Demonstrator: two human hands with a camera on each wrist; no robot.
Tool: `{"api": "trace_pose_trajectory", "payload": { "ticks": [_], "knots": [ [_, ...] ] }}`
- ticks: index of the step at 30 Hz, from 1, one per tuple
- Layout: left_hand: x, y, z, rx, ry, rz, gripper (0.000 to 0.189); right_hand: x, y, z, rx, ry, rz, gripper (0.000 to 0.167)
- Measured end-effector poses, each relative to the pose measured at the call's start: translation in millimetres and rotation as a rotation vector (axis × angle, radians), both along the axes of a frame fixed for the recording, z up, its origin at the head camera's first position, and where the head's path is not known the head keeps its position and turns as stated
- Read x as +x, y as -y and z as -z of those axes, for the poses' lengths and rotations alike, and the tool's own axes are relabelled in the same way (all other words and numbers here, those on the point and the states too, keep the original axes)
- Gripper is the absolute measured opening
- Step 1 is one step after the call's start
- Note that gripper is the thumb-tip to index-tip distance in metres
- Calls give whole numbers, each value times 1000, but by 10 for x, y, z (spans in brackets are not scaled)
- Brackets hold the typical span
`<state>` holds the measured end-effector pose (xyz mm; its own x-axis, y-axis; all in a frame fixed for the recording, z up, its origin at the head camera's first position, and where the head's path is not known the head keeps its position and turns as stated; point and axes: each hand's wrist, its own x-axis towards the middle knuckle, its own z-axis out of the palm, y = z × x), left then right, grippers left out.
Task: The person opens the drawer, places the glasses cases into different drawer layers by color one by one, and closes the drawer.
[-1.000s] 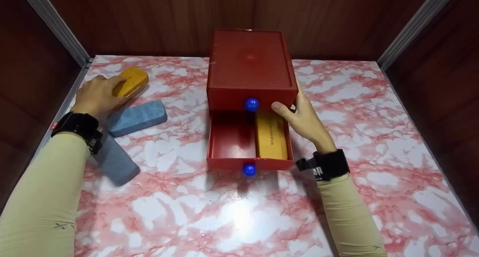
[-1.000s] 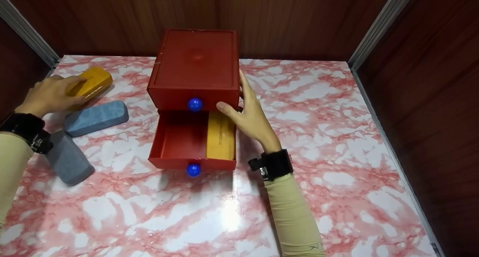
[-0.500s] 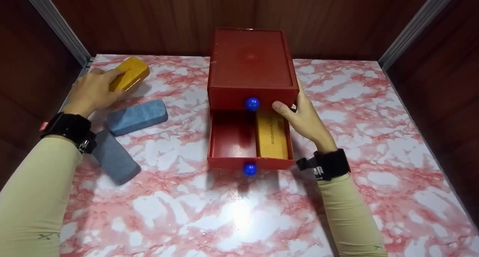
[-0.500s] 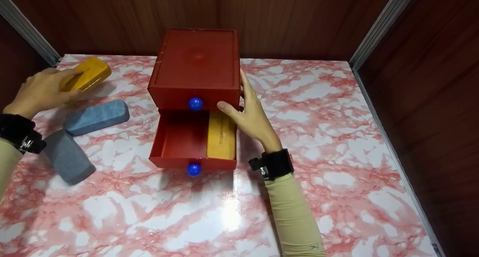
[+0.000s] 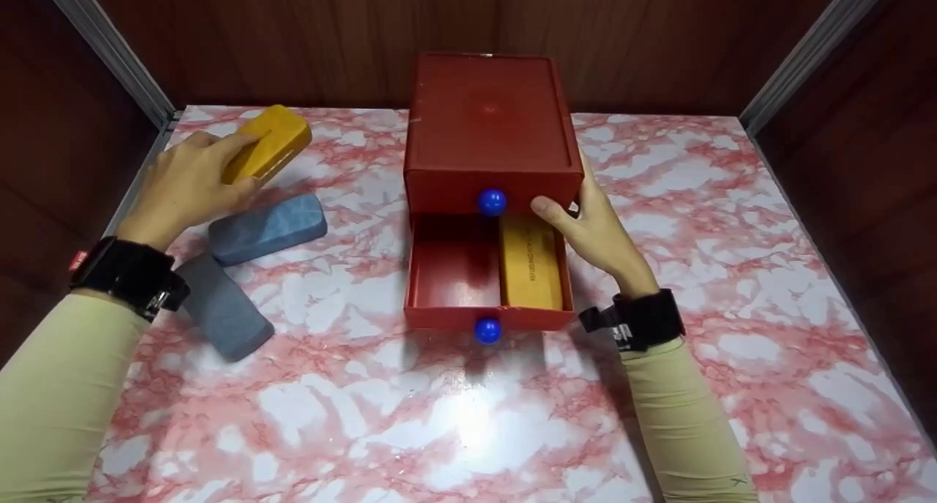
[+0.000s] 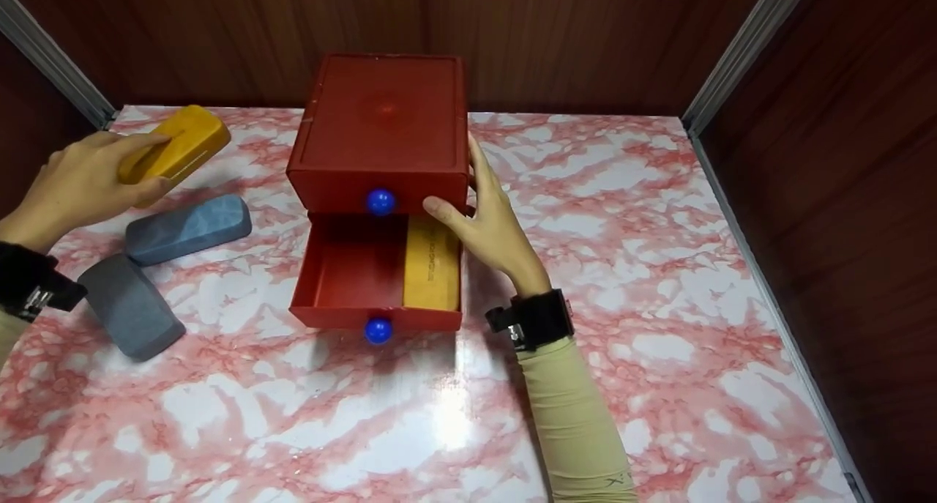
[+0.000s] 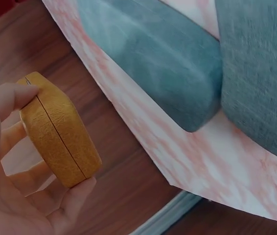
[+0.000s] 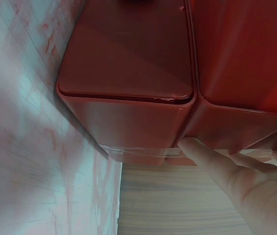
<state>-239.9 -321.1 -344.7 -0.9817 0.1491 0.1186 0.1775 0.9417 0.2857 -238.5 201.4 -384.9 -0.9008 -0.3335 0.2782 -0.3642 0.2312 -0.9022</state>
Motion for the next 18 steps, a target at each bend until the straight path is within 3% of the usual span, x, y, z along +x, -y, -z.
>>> {"api": "trace_pose_trajectory", "payload": {
  "ticks": [18],
  "knots": [
    [490, -228, -75, -19, -119, 34, 64, -9, -6, 9, 11, -14, 16, 73]
  ]
}}
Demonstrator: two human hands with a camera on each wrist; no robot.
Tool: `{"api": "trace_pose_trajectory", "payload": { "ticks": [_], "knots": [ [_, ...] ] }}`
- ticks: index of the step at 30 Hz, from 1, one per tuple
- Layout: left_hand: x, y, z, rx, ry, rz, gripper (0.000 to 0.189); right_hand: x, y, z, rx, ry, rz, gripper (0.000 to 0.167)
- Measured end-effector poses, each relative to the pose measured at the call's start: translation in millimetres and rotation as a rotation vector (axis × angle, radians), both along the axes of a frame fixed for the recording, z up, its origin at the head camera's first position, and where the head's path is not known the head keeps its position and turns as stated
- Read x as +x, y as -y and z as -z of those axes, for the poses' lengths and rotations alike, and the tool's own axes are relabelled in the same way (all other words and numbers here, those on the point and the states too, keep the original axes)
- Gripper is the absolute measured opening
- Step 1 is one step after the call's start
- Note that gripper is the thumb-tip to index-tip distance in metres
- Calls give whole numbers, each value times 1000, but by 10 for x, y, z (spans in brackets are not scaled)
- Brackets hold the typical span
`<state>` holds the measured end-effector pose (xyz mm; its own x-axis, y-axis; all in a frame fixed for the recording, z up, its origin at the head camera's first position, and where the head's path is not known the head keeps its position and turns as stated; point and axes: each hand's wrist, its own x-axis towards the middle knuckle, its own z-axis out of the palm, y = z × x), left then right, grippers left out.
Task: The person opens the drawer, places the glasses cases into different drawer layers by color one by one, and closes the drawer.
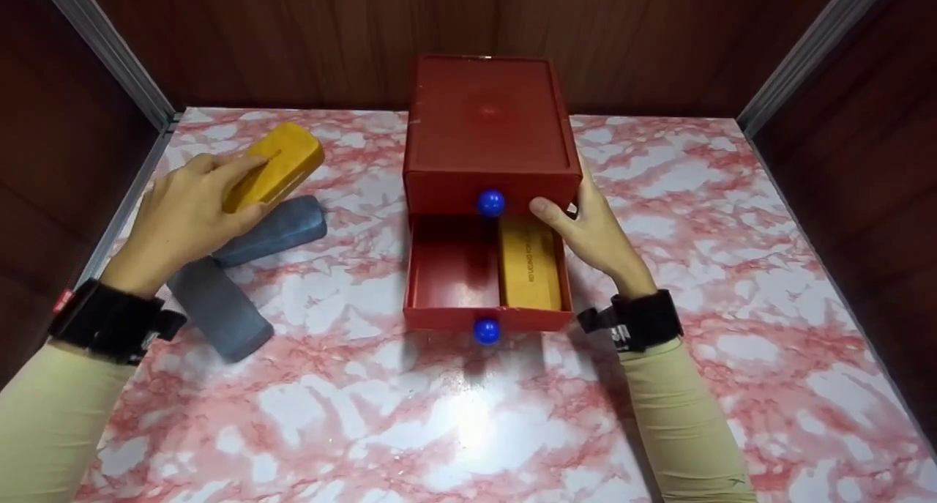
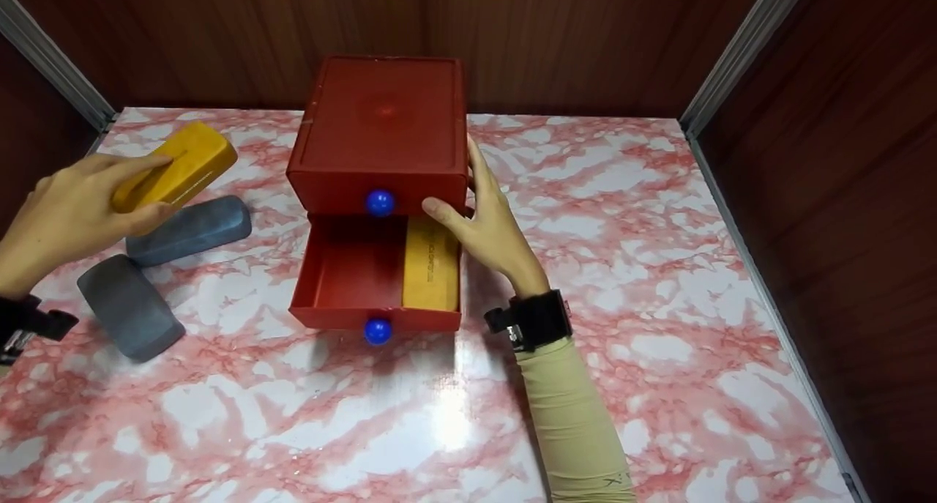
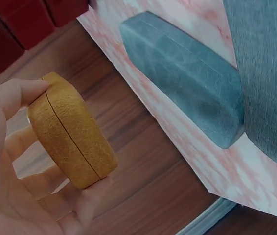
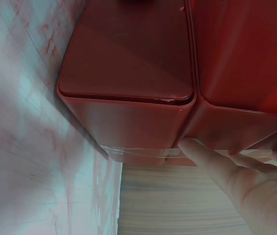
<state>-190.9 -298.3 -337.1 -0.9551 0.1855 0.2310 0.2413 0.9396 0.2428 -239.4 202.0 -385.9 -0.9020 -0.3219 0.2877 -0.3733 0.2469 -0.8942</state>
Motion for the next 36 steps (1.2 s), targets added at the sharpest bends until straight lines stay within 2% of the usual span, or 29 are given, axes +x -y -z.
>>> {"api": "trace_pose_trajectory", "payload": {
  "ticks": [14, 18, 24, 30, 36],
  "knots": [
    [421, -133, -29, 1, -42, 1, 65, 5, 5, -2, -22, 7, -16, 77],
    [537, -183, -32, 1, -87, 9, 64, 4, 5, -1, -15, 9, -9, 75],
    [696, -288, -58, -1, -143, 42, 64, 7, 4, -8, -8, 10, -6, 75],
    [819, -422, -86, -20, -170, 83, 65, 12, 5, -13, -7, 9, -8, 78],
    [931, -587, -132, -25, -182, 150, 64, 11, 8, -8, -14, 11, -11, 78]
  ]
}}
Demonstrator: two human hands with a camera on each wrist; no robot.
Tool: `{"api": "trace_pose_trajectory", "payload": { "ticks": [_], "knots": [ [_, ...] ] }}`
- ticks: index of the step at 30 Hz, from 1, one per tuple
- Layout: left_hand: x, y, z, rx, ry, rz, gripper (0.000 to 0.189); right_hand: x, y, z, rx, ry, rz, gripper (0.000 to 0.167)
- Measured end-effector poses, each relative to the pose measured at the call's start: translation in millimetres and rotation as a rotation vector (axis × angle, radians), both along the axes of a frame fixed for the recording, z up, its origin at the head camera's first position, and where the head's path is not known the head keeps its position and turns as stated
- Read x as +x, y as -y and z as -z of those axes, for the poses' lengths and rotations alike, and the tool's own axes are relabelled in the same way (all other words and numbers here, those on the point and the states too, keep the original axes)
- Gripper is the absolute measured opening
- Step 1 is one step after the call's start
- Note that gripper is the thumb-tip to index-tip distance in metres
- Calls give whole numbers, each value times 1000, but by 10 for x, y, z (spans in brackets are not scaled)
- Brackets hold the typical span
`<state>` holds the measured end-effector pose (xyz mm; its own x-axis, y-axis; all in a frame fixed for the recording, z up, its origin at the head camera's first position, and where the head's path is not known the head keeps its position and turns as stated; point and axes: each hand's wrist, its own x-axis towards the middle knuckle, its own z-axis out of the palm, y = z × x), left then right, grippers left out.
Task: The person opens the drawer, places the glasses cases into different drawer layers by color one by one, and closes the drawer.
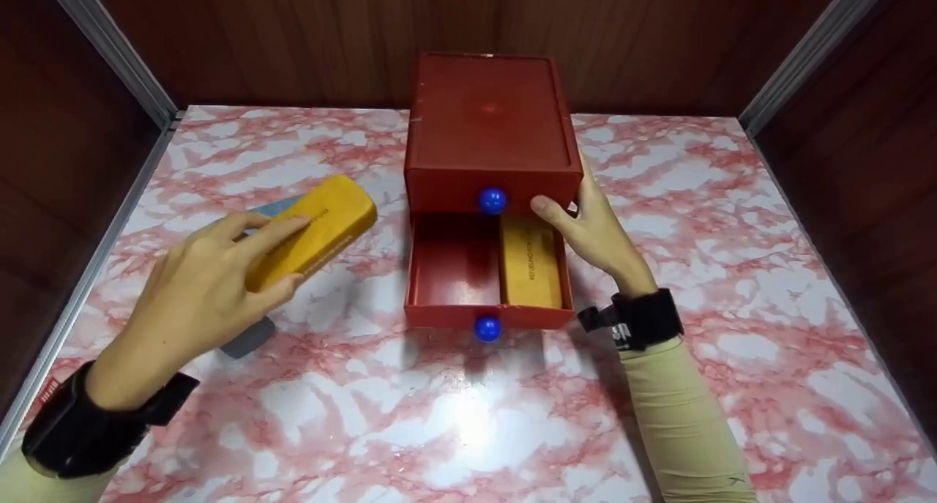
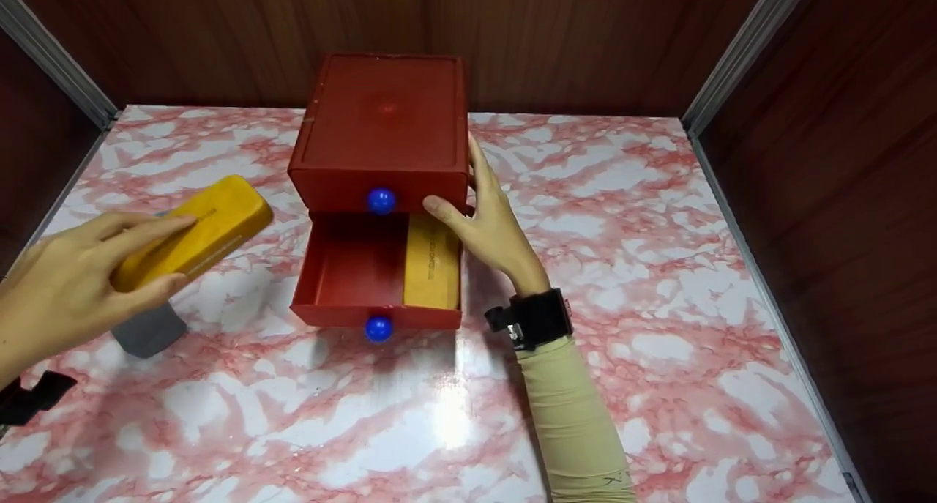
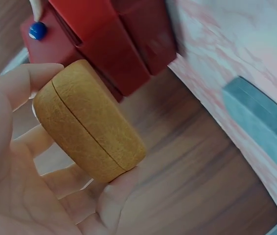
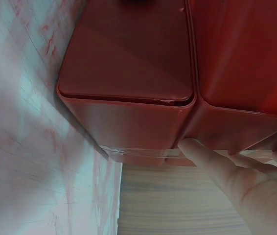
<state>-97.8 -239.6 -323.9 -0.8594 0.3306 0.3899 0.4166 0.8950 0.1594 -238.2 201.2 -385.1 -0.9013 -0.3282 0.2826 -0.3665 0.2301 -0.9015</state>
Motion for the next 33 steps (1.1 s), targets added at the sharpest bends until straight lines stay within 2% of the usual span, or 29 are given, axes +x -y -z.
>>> {"api": "trace_pose_trajectory", "payload": {
  "ticks": [8, 12, 16, 21, 33],
  "knots": [
    [137, -247, -111, -13, 21, 71, 63, 2, -9, -13, 8, 7, -1, 80],
    [172, -345, -150, -14, 32, 102, 61, 11, -2, -25, 8, 10, 0, 82],
    [187, -443, -174, 1, 72, 121, 60, 15, 8, -28, 4, 13, -5, 86],
    [162, -593, -185, 0, 85, 159, 57, 1, 5, -15, -2, 7, -2, 84],
    [7, -981, -253, -29, 112, 253, 52, 3, -5, -18, 44, 17, 24, 78]
  ]
}}
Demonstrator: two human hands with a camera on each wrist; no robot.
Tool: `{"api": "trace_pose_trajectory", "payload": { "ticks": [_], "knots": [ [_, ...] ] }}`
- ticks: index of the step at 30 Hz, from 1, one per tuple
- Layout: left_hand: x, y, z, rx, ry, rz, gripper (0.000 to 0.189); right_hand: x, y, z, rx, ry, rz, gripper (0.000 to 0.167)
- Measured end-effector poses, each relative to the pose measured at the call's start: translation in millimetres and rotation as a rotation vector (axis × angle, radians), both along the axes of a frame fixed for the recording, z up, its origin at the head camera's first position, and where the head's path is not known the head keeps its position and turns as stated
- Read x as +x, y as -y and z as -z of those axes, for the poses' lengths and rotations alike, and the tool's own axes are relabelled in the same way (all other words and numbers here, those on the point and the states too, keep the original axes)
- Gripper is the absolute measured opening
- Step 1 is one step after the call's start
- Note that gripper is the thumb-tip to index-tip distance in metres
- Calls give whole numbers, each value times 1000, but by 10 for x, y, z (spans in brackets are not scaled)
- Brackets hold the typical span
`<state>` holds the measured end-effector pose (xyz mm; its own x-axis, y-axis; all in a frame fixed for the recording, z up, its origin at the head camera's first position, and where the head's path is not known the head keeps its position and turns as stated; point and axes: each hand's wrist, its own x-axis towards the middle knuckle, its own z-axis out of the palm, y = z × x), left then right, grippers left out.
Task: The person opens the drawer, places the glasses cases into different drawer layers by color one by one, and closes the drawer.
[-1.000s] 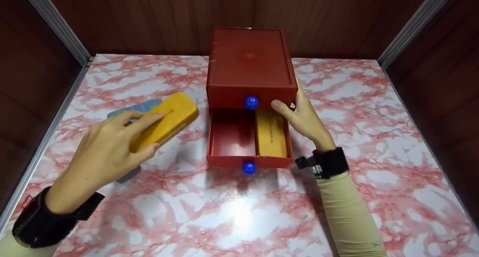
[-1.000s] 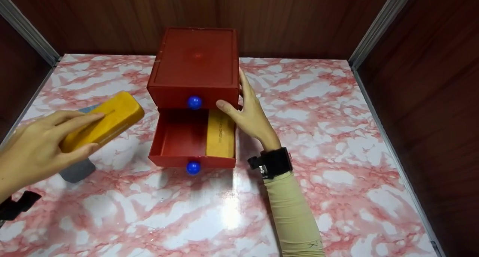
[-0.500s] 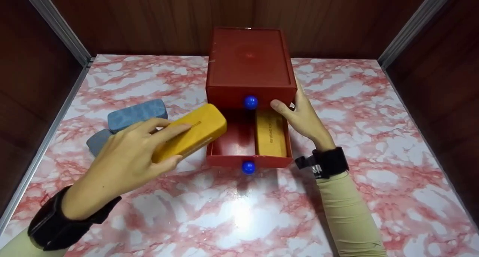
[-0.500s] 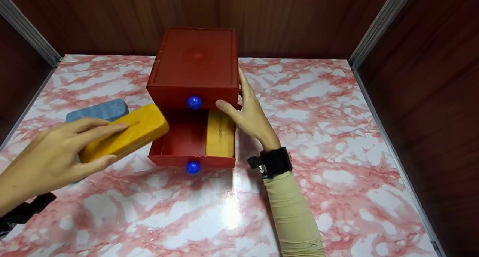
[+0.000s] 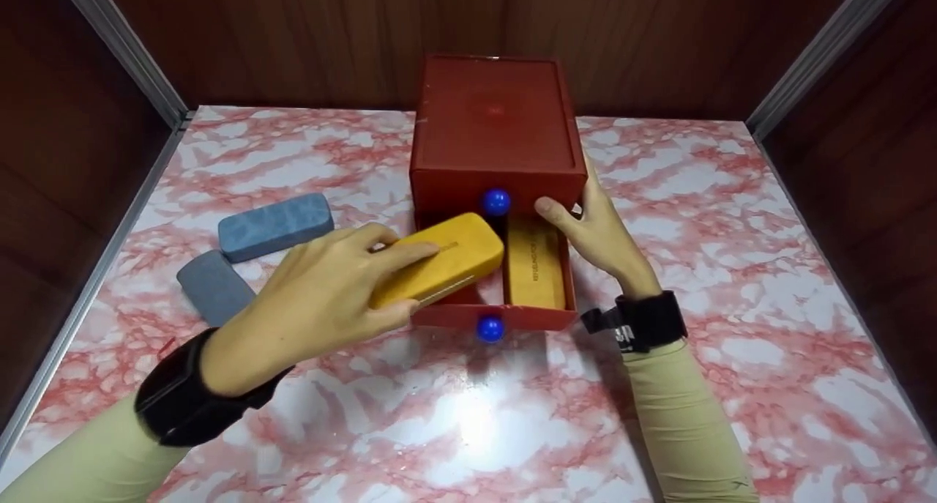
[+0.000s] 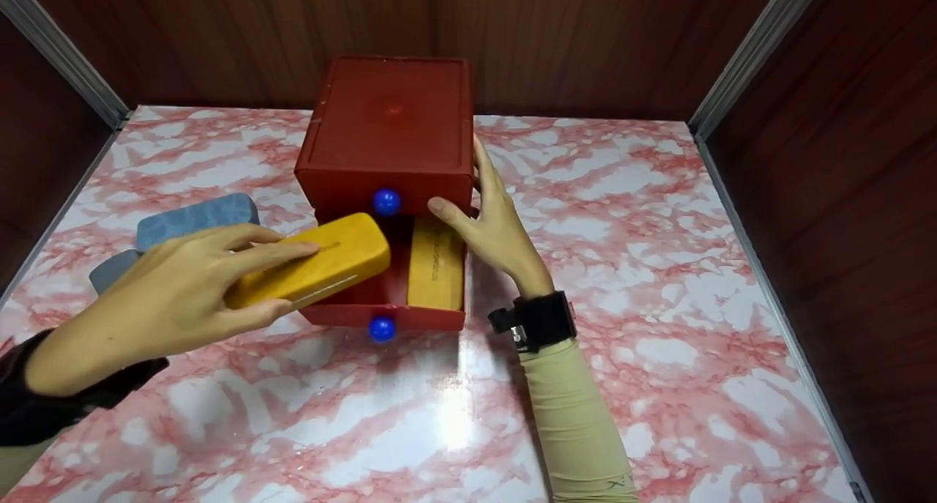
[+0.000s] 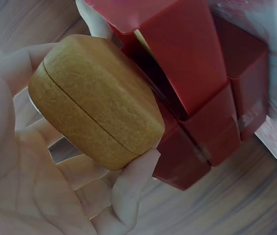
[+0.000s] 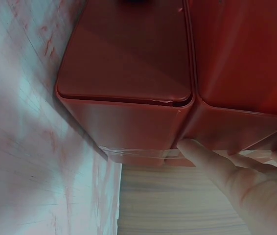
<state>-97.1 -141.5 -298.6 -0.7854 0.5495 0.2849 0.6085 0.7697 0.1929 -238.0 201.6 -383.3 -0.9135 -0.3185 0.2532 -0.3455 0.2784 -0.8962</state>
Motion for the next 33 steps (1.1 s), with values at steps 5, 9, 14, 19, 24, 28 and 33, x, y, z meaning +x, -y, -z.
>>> {"api": "trace_pose_trajectory", "payload": {
  "ticks": [5, 9, 14, 19, 24, 28, 33],
  "knots": [
    [-52, -134, -10, -18, 26, 20, 51, -1, 9, 7, -22, -4, -12, 78],
    [-90, -223, 7, -44, 40, 20, 51, -7, 11, 14, -37, -13, -24, 77],
    [-153, -335, 29, -70, 41, 3, 49, -21, 5, 25, -43, -23, -33, 78],
    [-191, -460, 29, -108, 36, -42, 49, -14, 1, 19, -47, -21, -31, 77],
    [-188, -538, 1, -130, 46, -81, 50, -10, -1, 16, -48, -12, -26, 77],
    [-156, -545, -16, -134, 45, -113, 49, -9, 6, 14, -46, -16, -28, 78],
    [-123, -533, -16, -124, 31, -172, 44, -9, 3, 8, -40, -27, -39, 79]
  ]
}}
